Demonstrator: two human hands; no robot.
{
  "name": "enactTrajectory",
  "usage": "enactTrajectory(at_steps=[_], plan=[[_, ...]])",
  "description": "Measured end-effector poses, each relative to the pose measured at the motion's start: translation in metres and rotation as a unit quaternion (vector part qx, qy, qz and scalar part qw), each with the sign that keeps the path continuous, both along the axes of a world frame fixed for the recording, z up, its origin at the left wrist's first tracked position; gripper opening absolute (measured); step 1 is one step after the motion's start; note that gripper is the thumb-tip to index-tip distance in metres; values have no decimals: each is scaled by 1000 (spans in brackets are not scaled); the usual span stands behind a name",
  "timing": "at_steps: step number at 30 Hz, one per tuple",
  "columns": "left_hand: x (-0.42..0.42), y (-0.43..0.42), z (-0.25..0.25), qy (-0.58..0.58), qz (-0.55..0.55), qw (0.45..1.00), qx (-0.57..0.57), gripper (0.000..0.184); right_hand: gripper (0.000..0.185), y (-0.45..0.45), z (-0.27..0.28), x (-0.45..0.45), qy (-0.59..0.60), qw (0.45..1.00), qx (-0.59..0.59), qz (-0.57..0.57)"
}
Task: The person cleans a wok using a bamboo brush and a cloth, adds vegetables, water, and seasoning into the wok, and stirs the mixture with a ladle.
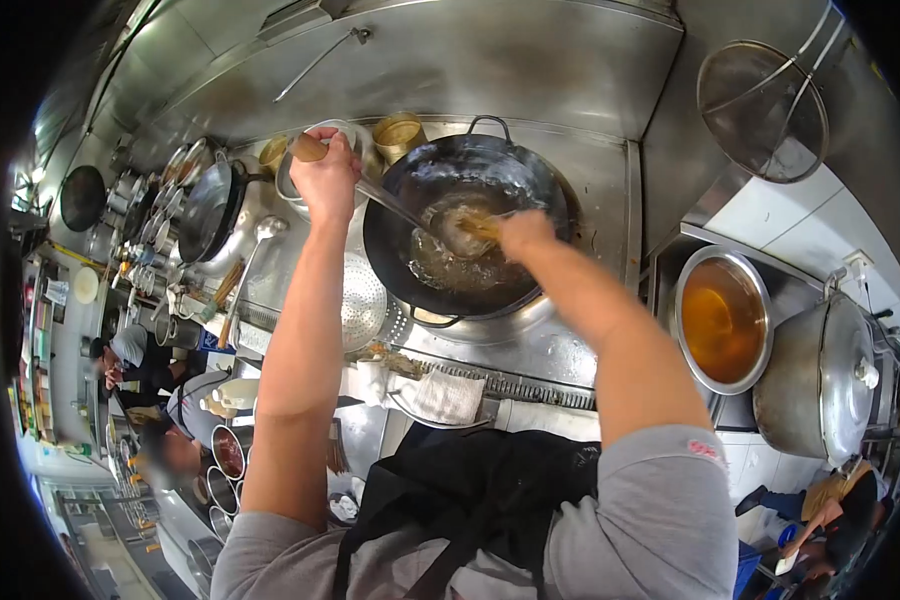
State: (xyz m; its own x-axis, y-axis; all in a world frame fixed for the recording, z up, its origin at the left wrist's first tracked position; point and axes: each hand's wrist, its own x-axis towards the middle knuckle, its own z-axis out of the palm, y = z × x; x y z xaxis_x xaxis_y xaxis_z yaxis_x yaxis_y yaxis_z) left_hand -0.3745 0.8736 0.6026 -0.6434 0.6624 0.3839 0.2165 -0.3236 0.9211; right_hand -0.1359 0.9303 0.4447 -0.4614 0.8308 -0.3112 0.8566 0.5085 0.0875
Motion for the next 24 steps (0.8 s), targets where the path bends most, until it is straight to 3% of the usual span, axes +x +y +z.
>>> enactTrajectory(at_steps=[3, 6, 8, 10, 12, 13, 15, 19, 22, 24], plan=[[-9, 17, -18, 113, 102, 987, 42, 10, 34, 43, 15, -4, -54, 997, -10, -48], [-4, 27, -10, 93, 86, 992, 11, 12, 33, 13, 44, -9, 52, 998, 17, -43], [-3, 36, -6, 131, 83, 987, 34, 11, 47, -18, 2, -37, 71, 997, -34, -1], [0, 40, 9, 145, 69, 987, 22, 10, 64, -38, -30, -50, 102, 989, -94, -58], [-8, 43, 15, 163, 57, 984, 37, 9, 63, -12, -55, -31, 44, 996, -62, -41], [-14, 52, 12, 138, 46, 989, 30, 9, 39, -14, -10, -29, -1, 1000, -4, 2], [-22, 52, 2, 107, 36, 993, 19, 9, 29, 22, 13, -34, -50, 997, 6, -62], [-47, 67, -5, 77, 22, 996, 48, 9, 29, -4, 64, -58, 37, 995, 25, -86], [-66, 84, -9, 81, 27, 994, 72, 6, 36, -52, 17, -83, 166, 983, -20, -73], [-82, 80, -7, 38, -11, 998, 45, 5, 38, -38, 2, -64, 81, 988, -66, -115]])
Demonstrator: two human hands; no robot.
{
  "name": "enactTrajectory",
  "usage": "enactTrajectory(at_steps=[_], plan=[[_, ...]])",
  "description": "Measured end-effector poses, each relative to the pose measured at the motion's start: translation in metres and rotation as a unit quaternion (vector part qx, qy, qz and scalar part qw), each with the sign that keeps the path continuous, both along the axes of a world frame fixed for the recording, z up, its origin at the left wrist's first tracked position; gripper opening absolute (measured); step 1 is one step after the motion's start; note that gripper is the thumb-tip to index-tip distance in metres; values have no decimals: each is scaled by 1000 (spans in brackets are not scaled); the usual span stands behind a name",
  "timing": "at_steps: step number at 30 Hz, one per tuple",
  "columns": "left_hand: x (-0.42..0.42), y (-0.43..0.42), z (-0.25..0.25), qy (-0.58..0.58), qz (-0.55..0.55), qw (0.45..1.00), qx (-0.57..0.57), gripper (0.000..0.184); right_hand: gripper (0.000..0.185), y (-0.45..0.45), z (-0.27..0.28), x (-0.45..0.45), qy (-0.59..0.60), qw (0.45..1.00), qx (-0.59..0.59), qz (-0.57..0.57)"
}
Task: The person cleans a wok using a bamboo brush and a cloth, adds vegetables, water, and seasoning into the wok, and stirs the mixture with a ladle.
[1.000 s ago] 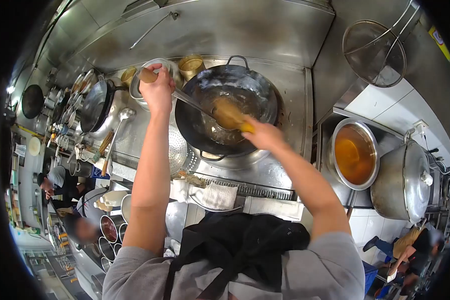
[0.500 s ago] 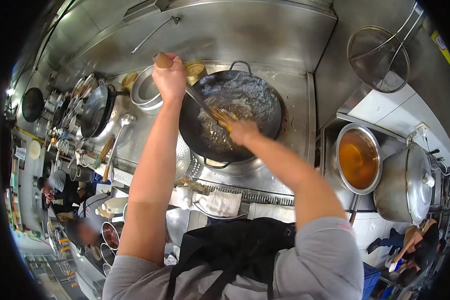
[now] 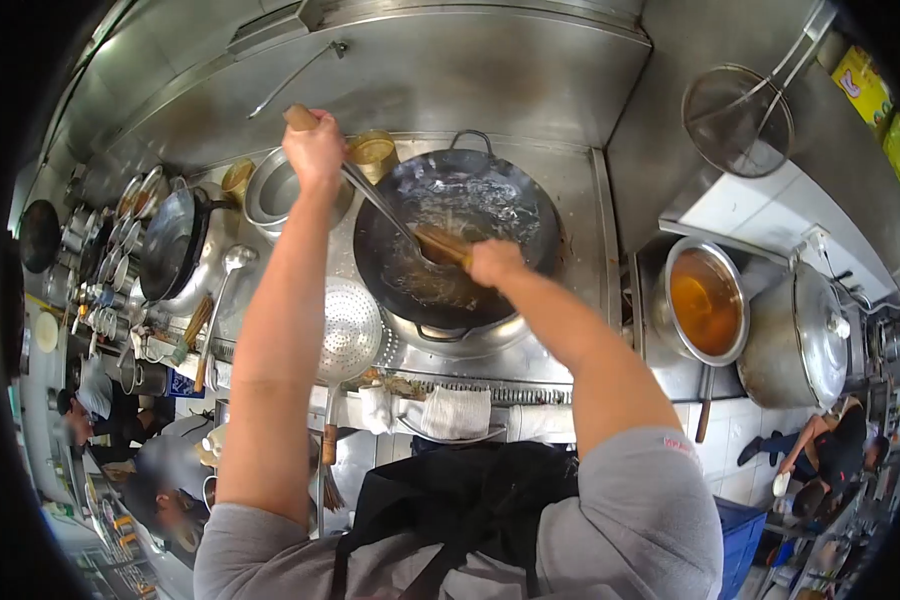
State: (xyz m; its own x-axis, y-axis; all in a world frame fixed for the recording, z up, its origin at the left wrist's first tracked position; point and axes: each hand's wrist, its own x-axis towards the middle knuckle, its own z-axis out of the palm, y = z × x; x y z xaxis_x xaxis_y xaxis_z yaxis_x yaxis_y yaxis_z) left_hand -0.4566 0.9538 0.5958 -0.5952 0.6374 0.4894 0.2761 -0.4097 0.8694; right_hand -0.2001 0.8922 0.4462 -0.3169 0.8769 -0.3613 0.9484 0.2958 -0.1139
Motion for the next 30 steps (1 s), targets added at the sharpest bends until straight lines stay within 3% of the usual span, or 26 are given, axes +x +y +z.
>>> enactTrajectory(at_steps=[4, 7, 10, 12, 16, 19, 20, 21, 23, 24, 26, 30], plan=[[-10, 16, -30, 93, 82, 992, 24, 11, 31, 47, 42, 5, -99, 991, 69, 48], [8, 5, -20, 15, -4, 1000, -1, 11, 31, 34, 48, -11, -62, 994, 79, 41], [23, 5, -1, -4, 5, 1000, 12, 9, 30, -12, -8, -15, 54, 995, 72, 51], [28, -8, 9, -40, -59, 997, -17, 8, 30, -2, -25, 14, 2, 999, 50, -10], [50, -11, 0, 73, -24, 997, 14, 9, 24, 37, 8, 24, -70, 994, 83, 8], [77, -24, 11, 110, -7, 994, -2, 8, 28, -5, 56, 8, -45, 998, 29, 33], [90, -34, 18, 129, 14, 991, 41, 9, 31, -25, 62, 4, -35, 997, 12, 61], [94, -36, 19, 114, -24, 993, 29, 9, 39, -29, 24, 6, -63, 993, 12, 102], [106, -51, 19, 100, -61, 993, 13, 9, 40, -32, 11, 30, -48, 995, -17, 83], [115, -66, 25, 124, -70, 990, 12, 9, 38, -26, 11, 45, -39, 998, -11, 54], [125, -80, 24, 138, -83, 987, 10, 10, 33, 10, 21, 62, -146, 988, 12, 55], [128, -98, 25, 144, -73, 987, -2, 10, 29, 8, 57, 65, -112, 989, 86, 42]])
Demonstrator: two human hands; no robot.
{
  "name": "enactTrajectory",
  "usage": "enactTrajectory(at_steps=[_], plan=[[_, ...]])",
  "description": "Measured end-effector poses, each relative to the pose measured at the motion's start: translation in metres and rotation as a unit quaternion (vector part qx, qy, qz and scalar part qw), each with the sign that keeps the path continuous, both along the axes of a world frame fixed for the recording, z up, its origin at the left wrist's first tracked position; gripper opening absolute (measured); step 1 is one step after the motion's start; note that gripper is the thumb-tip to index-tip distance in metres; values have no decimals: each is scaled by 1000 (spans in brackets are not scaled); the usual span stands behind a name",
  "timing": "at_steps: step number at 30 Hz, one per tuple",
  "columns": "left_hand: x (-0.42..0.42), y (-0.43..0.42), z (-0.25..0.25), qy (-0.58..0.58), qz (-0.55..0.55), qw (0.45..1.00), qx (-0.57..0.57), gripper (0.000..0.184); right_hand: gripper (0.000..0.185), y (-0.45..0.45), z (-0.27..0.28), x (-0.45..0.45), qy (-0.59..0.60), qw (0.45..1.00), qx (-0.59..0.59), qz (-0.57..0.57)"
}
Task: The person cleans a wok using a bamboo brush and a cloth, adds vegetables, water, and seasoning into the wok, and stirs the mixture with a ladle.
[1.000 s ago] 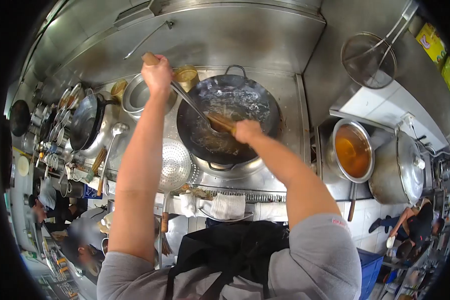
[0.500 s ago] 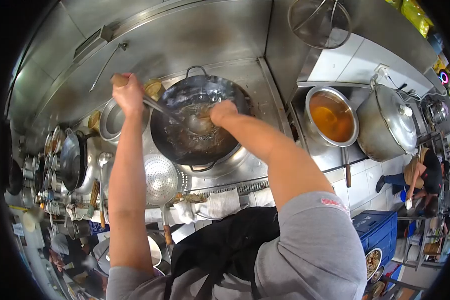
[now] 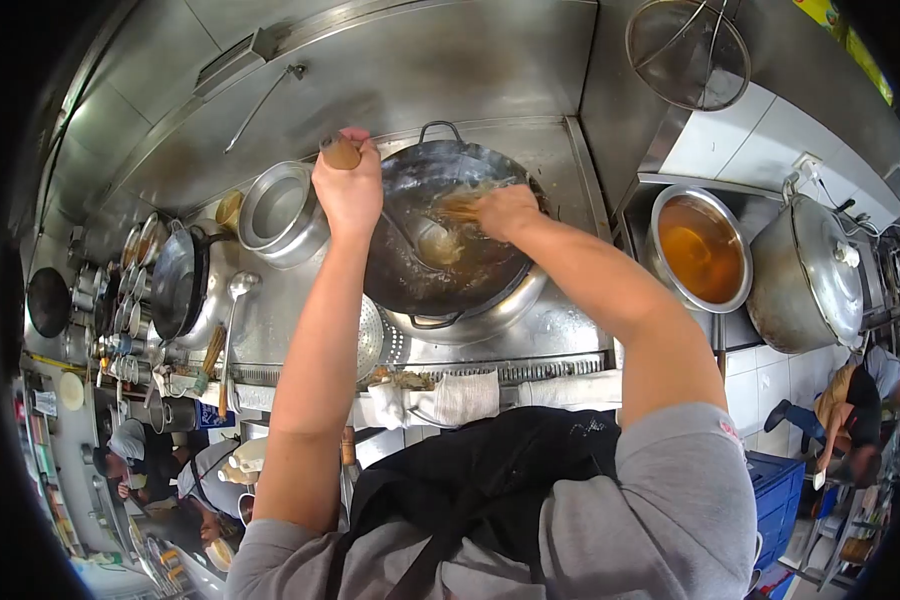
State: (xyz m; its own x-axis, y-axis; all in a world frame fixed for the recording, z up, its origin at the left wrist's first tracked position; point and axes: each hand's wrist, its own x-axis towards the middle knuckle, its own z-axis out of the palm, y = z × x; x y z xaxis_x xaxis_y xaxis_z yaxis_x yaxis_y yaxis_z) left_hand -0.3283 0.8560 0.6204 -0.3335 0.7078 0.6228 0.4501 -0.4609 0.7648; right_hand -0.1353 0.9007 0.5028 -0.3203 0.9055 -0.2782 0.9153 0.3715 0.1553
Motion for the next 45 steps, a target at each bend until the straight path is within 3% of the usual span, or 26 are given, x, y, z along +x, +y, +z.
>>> enactTrajectory(at_steps=[2, 4, 6, 7, 8, 10, 12, 14, 16, 18, 20, 21, 22, 23, 26, 29, 31, 32, 33, 35, 36, 38, 40, 41, 43, 45], plan=[[5, -12, -3, 1, 11, 1000, -11, 10, 37, -42, 15, -18, 94, 994, -49, 21], [18, -22, -5, -5, -88, 995, -56, 14, 27, -79, -18, -29, 153, 986, -42, 42], [38, -59, -11, 128, -174, 976, -13, 11, 31, -65, -62, -6, 166, 985, -55, 10], [41, -90, -11, 234, -307, 922, -33, 12, 34, -48, -67, 11, 158, 986, -52, -32], [34, -110, -24, 307, -452, 834, -73, 14, 40, -46, -25, 24, 123, 988, -74, -58], [8, -168, -29, 378, -445, 810, -55, 19, 45, -41, 10, 69, 109, 991, -49, -59], [-30, -205, -46, 210, -346, 909, -101, 22, 60, -44, 40, 111, 149, 986, 23, -75], [-64, -226, -75, 55, -258, 955, -139, 24, 65, -65, 90, 119, 215, 971, 43, -97], [-81, -241, -82, 45, -207, 963, -164, 23, 79, -81, 103, 106, 293, 948, 114, -56], [-97, -241, -91, 56, -195, 967, -155, 29, 87, -92, 93, 71, 326, 937, 104, -68], [-105, -239, -89, 71, -168, 964, -192, 33, 89, -91, 50, 36, 280, 953, 93, -61], [-104, -243, -86, -119, -199, 927, -294, 41, 90, -87, 17, 25, 251, 965, 52, -51], [-102, -245, -85, -121, -200, 928, -291, 41, 91, -75, -9, 17, 145, 989, -19, -31], [-99, -243, -83, -193, -217, 911, -292, 41, 95, -54, -43, 19, 132, 987, -81, -46], [-100, -245, -86, -280, -242, 893, -256, 39, 94, -22, -23, 26, 162, 981, -67, -87], [-104, -260, -113, -355, -297, 861, -212, 39, 92, -55, 12, 12, 229, 970, 31, -73], [-134, -263, -146, -489, -376, 710, -339, 34, 90, -73, 5, 8, 281, 956, 72, -44], [-150, -261, -162, -489, -373, 711, -340, 34, 90, -65, -15, 11, 283, 956, 70, -43], [-168, -259, -177, -434, -378, 724, -379, 30, 89, -55, -43, 16, 207, 978, 11, -31], [-193, -245, -170, -257, -357, 755, -486, 23, 89, -36, -40, 21, 51, 996, -66, -35], [-203, -232, -161, -250, -359, 755, -489, 23, 90, -25, -51, 37, 77, 996, -28, -39], [-220, -215, -153, 101, -209, 710, -665, 43, 89, -40, -22, 49, 152, 984, 23, -86], [-261, -187, -236, 444, -85, 687, -569, 51, 91, -42, 14, 61, 262, 958, 8, -120], [-250, -182, -229, 447, -86, 686, -568, 51, 92, -45, 30, 67, 304, 945, 32, -115], [-221, -169, -203, 453, 150, 646, -595, 47, 95, -52, 64, 81, 404, 903, 120, -83], [-224, -164, -215, 461, 172, 666, -561, 41, 98, -68, 106, 97, 501, 828, 252, -26]])
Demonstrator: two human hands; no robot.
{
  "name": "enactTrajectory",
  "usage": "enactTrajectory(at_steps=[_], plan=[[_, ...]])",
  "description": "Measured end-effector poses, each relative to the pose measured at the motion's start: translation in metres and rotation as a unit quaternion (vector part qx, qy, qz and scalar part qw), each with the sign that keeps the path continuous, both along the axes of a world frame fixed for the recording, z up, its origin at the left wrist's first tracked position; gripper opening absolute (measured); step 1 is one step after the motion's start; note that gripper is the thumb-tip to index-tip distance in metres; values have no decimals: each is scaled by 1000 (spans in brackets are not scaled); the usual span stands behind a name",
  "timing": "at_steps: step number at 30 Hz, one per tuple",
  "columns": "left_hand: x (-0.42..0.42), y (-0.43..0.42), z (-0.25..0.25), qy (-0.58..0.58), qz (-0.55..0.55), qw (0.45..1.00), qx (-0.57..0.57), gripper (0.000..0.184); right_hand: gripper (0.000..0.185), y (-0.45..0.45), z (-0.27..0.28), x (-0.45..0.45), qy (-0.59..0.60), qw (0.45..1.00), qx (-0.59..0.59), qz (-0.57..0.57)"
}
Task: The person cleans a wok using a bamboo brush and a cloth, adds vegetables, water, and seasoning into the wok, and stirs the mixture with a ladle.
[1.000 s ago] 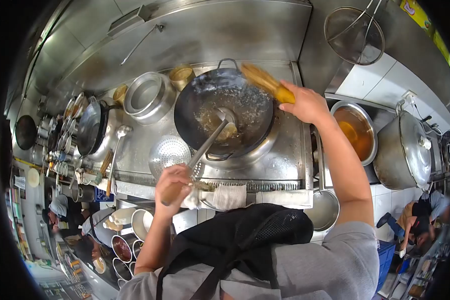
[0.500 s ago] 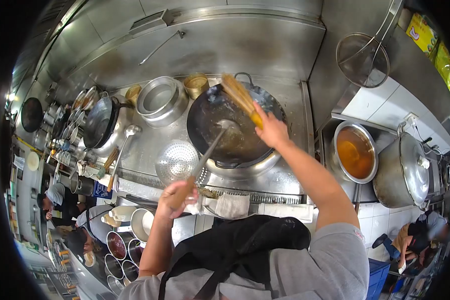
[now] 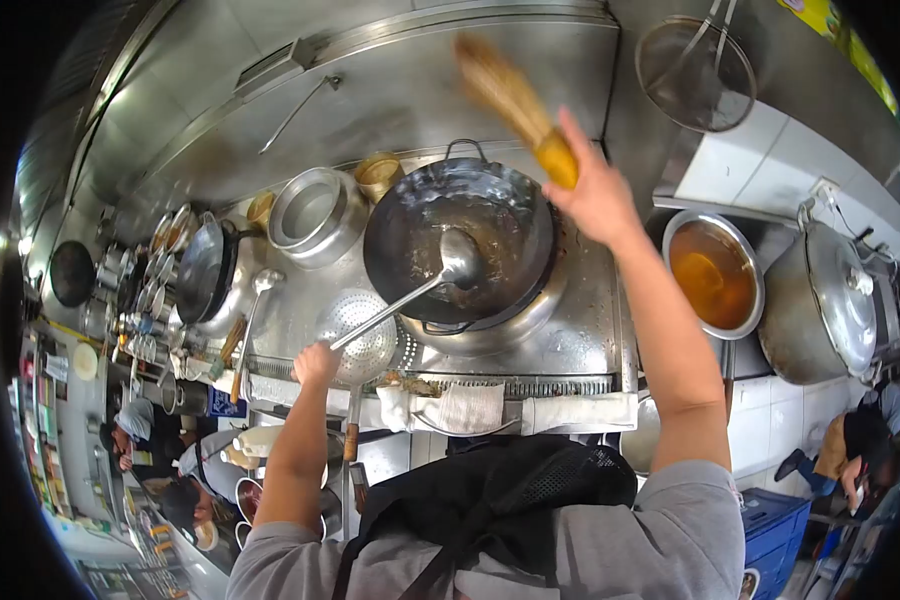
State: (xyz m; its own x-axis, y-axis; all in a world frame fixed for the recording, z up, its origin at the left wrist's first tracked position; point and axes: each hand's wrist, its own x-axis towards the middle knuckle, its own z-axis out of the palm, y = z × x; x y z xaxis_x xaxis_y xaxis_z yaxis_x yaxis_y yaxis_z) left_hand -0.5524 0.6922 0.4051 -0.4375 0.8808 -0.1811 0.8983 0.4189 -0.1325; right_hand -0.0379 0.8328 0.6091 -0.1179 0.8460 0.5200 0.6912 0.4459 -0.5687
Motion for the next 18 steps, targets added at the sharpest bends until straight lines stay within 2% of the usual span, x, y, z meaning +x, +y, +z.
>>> enactTrajectory(at_steps=[3, 5, 6, 7, 9, 10, 11, 12, 13, 14, 15, 16, 17, 18], plan=[[-23, -5, -21, 4, -18, 998, 56, 31, 93, -21, 67, 30, 98, 966, 239, -13], [-36, 3, -20, -11, -26, 994, 105, 32, 76, -46, 101, 46, 234, 948, 214, -18], [-37, 9, -15, -27, -36, 991, 129, 30, 79, -46, 100, 56, 307, 929, 207, 7], [-36, 18, -10, -26, -41, 989, 137, 30, 79, -47, 97, 53, 308, 927, 216, 5], [-29, 35, -3, -58, -55, 981, 174, 30, 80, -54, 71, 37, 425, 899, 107, 11], [-18, 44, 0, -68, -62, 976, 195, 32, 82, -44, 28, 33, 218, 959, 108, -144], [-3, 52, 2, -70, -69, 974, 203, 32, 85, -41, -2, 29, 33, 989, 121, -83], [13, 56, 2, -112, -54, 974, 189, 33, 83, -49, -13, 26, -209, 958, -196, -30], [23, 59, 3, -153, -39, 972, 174, 35, 80, -40, -59, 31, -152, 926, -342, -48], [16, 58, -21, -116, -57, 974, 188, 35, 83, -41, -105, 49, -201, 924, -324, -4], [14, 66, -49, -86, -75, 970, 215, 35, 86, -38, -123, 69, -258, 920, -292, 33], [36, 55, -36, -141, -103, 945, 275, 34, 90, -41, -114, 74, -211, 932, -294, 6], [49, 54, -30, -147, -96, 945, 277, 34, 94, -56, -106, 75, -164, 936, -311, -8], [52, 43, -27, -185, -40, 955, 227, 33, 99, -64, -62, 67, -149, 941, -299, -53]])
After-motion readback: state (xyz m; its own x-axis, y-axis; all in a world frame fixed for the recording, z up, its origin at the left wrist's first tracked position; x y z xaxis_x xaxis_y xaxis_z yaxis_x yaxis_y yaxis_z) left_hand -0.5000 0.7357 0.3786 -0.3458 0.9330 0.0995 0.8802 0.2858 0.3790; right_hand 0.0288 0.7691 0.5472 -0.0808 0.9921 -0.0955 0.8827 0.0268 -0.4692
